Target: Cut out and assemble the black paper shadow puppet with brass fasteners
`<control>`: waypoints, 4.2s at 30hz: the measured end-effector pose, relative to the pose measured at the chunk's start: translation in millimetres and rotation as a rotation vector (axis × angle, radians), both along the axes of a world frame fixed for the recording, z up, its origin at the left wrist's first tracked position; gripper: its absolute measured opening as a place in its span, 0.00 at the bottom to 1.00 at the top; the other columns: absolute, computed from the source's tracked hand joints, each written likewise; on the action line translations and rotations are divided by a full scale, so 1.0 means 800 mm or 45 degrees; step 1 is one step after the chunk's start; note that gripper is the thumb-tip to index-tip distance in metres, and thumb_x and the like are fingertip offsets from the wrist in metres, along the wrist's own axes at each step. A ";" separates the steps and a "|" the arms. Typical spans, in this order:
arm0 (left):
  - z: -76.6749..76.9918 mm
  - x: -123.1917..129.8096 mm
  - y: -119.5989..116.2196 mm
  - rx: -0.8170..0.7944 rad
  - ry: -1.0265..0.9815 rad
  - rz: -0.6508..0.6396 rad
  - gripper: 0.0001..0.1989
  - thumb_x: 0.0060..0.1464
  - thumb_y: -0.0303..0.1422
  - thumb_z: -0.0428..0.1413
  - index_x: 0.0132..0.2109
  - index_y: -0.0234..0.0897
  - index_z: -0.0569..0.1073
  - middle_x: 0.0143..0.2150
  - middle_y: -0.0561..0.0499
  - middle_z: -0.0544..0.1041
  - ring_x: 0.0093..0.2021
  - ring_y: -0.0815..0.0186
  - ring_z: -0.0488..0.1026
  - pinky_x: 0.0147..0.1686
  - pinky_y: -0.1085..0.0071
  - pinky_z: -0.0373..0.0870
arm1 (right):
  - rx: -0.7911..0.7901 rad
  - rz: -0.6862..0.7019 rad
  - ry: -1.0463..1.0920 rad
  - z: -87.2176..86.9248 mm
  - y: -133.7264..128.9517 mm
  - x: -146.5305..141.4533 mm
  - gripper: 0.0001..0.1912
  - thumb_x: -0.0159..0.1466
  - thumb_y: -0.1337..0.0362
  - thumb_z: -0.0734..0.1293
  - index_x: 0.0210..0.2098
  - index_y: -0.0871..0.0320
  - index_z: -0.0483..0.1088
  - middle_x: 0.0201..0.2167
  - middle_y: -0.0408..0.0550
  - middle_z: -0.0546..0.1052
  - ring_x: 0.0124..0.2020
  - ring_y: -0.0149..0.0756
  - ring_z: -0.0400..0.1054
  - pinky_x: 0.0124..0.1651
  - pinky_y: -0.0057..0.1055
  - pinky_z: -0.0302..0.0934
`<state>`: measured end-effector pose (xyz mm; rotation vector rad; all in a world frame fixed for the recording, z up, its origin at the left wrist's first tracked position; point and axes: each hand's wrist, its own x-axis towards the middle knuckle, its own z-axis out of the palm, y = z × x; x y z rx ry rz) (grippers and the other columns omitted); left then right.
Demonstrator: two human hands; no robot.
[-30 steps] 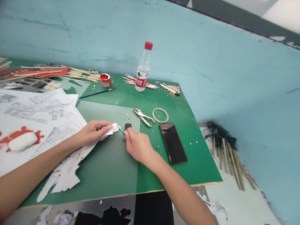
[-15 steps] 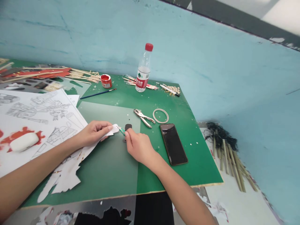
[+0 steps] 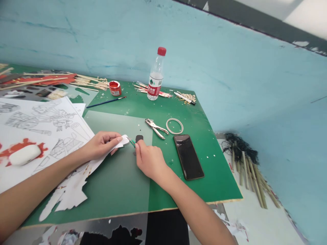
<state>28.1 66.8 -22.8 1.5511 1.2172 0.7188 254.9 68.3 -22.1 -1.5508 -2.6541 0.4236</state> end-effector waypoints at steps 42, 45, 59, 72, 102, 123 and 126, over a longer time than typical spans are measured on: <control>0.000 -0.013 0.005 -0.087 0.036 -0.208 0.18 0.59 0.47 0.57 0.37 0.35 0.80 0.26 0.53 0.75 0.23 0.71 0.63 0.22 0.77 0.55 | -0.199 0.360 0.683 0.001 0.037 0.055 0.17 0.74 0.54 0.65 0.56 0.51 0.79 0.36 0.48 0.79 0.33 0.33 0.71 0.38 0.29 0.64; -0.001 -0.013 0.004 -0.081 0.068 -0.211 0.18 0.60 0.46 0.56 0.38 0.35 0.80 0.27 0.53 0.75 0.24 0.71 0.63 0.22 0.76 0.55 | -0.199 0.375 0.690 0.000 0.038 0.056 0.17 0.74 0.54 0.65 0.56 0.51 0.79 0.36 0.47 0.78 0.33 0.32 0.70 0.38 0.28 0.63; -0.005 -0.014 0.004 -0.021 0.168 -0.280 0.19 0.63 0.46 0.54 0.39 0.34 0.79 0.29 0.51 0.76 0.27 0.69 0.65 0.26 0.75 0.57 | -0.067 0.420 0.617 -0.003 0.040 0.058 0.16 0.74 0.57 0.65 0.57 0.50 0.78 0.36 0.47 0.78 0.34 0.31 0.70 0.38 0.27 0.61; -0.004 -0.015 0.004 -0.148 0.078 -0.243 0.19 0.62 0.47 0.56 0.40 0.34 0.79 0.28 0.53 0.74 0.25 0.71 0.62 0.24 0.75 0.55 | 0.140 0.498 0.704 -0.014 0.044 0.057 0.14 0.73 0.61 0.68 0.55 0.53 0.79 0.36 0.47 0.79 0.33 0.31 0.71 0.36 0.26 0.63; -0.015 -0.013 0.005 -0.119 -0.140 -0.046 0.20 0.63 0.48 0.56 0.40 0.34 0.79 0.27 0.54 0.73 0.26 0.70 0.65 0.25 0.77 0.60 | 0.172 0.348 0.885 -0.024 0.032 0.039 0.15 0.73 0.61 0.67 0.55 0.57 0.80 0.26 0.43 0.74 0.25 0.29 0.65 0.30 0.27 0.59; -0.010 -0.010 0.004 -0.205 -0.221 0.027 0.23 0.61 0.52 0.57 0.40 0.34 0.78 0.21 0.56 0.73 0.22 0.70 0.66 0.24 0.76 0.62 | 0.256 0.220 0.967 -0.030 0.023 0.026 0.15 0.72 0.62 0.68 0.55 0.55 0.80 0.29 0.46 0.79 0.26 0.31 0.68 0.32 0.27 0.63; -0.010 -0.011 0.005 -0.170 -0.178 0.023 0.23 0.61 0.51 0.57 0.39 0.33 0.79 0.22 0.55 0.73 0.22 0.70 0.66 0.23 0.76 0.61 | 0.293 0.275 0.933 -0.031 0.026 0.029 0.15 0.72 0.61 0.67 0.54 0.56 0.80 0.26 0.44 0.75 0.25 0.30 0.65 0.30 0.26 0.60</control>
